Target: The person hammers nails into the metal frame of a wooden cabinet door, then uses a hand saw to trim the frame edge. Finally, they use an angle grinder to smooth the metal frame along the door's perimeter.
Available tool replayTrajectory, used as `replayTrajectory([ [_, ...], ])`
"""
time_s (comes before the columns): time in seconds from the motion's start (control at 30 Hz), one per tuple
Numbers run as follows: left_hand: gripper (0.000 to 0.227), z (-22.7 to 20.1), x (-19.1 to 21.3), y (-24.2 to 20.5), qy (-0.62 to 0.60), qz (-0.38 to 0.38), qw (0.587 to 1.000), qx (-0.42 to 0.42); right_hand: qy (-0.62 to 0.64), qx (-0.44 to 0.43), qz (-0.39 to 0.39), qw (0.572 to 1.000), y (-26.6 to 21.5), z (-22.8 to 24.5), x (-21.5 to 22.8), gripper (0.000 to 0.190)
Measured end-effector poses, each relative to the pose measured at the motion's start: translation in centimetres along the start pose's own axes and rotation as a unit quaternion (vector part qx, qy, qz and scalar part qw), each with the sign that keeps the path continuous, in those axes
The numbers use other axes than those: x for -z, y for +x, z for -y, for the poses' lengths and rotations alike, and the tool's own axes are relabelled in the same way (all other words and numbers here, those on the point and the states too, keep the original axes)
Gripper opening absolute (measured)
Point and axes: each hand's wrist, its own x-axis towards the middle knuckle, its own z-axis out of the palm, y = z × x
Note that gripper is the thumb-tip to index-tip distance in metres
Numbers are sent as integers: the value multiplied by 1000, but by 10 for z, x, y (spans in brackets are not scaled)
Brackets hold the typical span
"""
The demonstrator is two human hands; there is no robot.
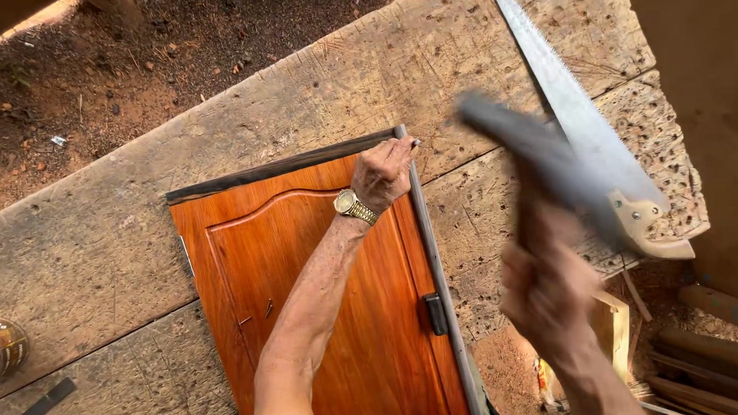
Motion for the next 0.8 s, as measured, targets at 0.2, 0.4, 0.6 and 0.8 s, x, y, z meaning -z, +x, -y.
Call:
replayTrajectory([
  [0.2,15,20,-8,0,-50,27,998,33,-173,-171,56,968,0,4,10,58],
  [0.4,11,-1,16,13,-106,-21,988,113,12,-83,-69,994,-61,-22,13,61],
  [0.6,16,0,11,8,-102,-7,991,88,20,-222,-23,975,-68,-39,-5,64],
  [0.8,20,5,2,0,-54,-4,997,49,-9,-232,3,973,-57,-49,-22,63],
])
